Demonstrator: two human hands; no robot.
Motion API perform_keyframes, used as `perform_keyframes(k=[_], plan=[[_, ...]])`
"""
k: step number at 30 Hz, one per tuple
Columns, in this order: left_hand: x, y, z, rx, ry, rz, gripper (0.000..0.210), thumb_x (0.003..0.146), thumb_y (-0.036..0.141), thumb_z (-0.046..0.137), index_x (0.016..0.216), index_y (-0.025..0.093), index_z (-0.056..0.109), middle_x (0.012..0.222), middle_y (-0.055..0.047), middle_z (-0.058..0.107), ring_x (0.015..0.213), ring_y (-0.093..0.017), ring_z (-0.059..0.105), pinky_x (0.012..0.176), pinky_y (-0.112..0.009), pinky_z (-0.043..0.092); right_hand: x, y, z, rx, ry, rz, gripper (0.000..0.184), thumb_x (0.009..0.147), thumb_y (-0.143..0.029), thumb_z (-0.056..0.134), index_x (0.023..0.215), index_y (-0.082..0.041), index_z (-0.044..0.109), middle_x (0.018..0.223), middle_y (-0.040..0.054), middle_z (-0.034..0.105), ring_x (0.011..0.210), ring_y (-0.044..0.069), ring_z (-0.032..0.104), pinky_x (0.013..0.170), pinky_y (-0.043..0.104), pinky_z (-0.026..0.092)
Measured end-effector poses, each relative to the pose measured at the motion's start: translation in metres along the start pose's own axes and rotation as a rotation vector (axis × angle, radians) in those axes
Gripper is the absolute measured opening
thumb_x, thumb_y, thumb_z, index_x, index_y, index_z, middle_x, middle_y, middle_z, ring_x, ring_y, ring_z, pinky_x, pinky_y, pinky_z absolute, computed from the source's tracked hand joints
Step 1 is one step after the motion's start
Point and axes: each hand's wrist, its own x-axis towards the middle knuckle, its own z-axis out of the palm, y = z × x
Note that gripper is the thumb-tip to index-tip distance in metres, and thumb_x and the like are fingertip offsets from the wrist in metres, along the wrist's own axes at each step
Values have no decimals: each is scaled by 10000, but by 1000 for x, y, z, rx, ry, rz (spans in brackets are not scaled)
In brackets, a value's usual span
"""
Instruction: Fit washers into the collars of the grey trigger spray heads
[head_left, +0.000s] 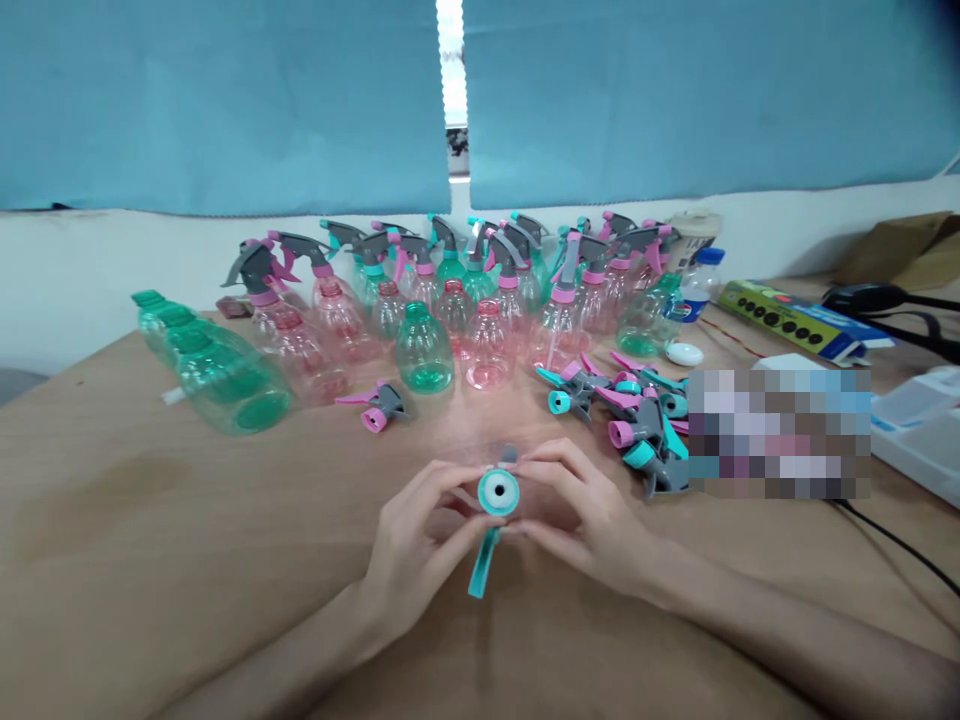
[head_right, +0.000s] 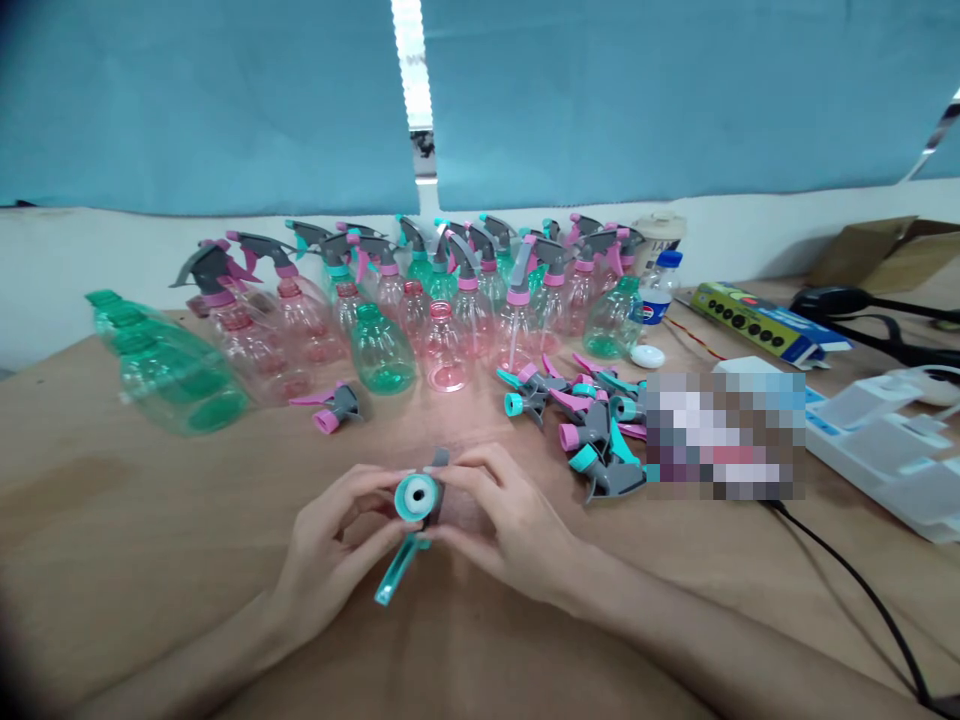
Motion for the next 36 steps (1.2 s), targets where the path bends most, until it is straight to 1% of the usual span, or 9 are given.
perform_keyframes(k=[4, 9, 13, 16, 23, 27, 30, 33, 36], plan=[[-4, 2, 0, -1, -50, 24, 183, 890, 174, 563, 1064, 230, 576, 958, -1, 680, 780, -111, 667, 717, -215, 550, 0, 1, 0, 27, 4, -13, 341, 856, -222, 595, 1185, -178, 519, 1025, 82, 533, 943, 179, 574, 797, 312, 514], [-3, 4, -4, 29, -37, 148, 278, 856, 112, 549, 1118, 201, 525, 972, -27, 660, 751, -107, 648, 681, -209, 550, 0, 1, 0, 34, 4, -14, 349, 851, -195, 583, 1196, -179, 529, 1023, 83, 530, 944, 184, 571, 796, 317, 512], [-2, 4, -6, 166, -9, 312, 379, 802, 93, 582, 1162, 194, 521, 1064, -74, 571, 947, -171, 594, 780, -288, 555, 0, -2, 0, 45, 33, 0, 328, 848, -178, 579, 1173, -184, 535, 964, 64, 548, 881, 171, 574, 749, 301, 520], [-2, 3, -5, 260, -51, 380, 370, 798, 91, 583, 1153, 189, 551, 1101, -86, 516, 989, -178, 559, 813, -299, 552, 0, -5, -1, 63, 5, 15, 314, 837, -179, 589, 1150, -185, 565, 921, 53, 537, 834, 164, 572, 711, 293, 525], [-1, 2, -6, 315, -120, 396, 318, 810, 128, 575, 1124, 179, 573, 1082, -92, 512, 936, -175, 566, 765, -298, 567, 0, -4, -1, 73, -27, 1, 328, 812, -232, 643, 1138, -207, 620, 932, 55, 512, 847, 165, 555, 707, 305, 526], [-1, 0, -8, 331, -120, 387, 271, 798, 148, 589, 1064, 200, 582, 1042, -82, 546, 898, -176, 585, 730, -299, 565, 0, -3, 1, 102, -35, 21, 311, 808, -263, 657, 1117, -232, 632, 1031, 78, 530, 985, 199, 556, 826, 372, 531], [0, -4, -9, 358, -136, 418, 322, 795, 151, 592, 1111, 207, 570, 1066, -93, 555, 937, -197, 576, 753, -327, 552, 0, -1, 2, 125, -25, 34, 323, 808, -281, 663, 1126, -241, 623, 1109, 92, 538, 1078, 222, 541, 892, 410, 515], [2, -7, -10, 385, -170, 457, 404, 796, 137, 595, 1187, 216, 535, 1083, -99, 562, 958, -207, 572, 760, -332, 542, 1, -1, 2, 159, -26, 72, 333, 808, -290, 669, 1133, -246, 614, 1154, 88, 551, 1092, 220, 556, 921, 413, 504], [4, -6, -11, 391, -213, 425, 364, 794, 134, 601, 1143, 222, 547, 1045, -85, 577, 936, -202, 572, 766, -330, 532, 3, -3, 2, 213, -66, 115, 315, 802, -270, 680, 1106, -221, 619, 1145, 84, 576, 1068, 204, 582, 928, 381, 499]])
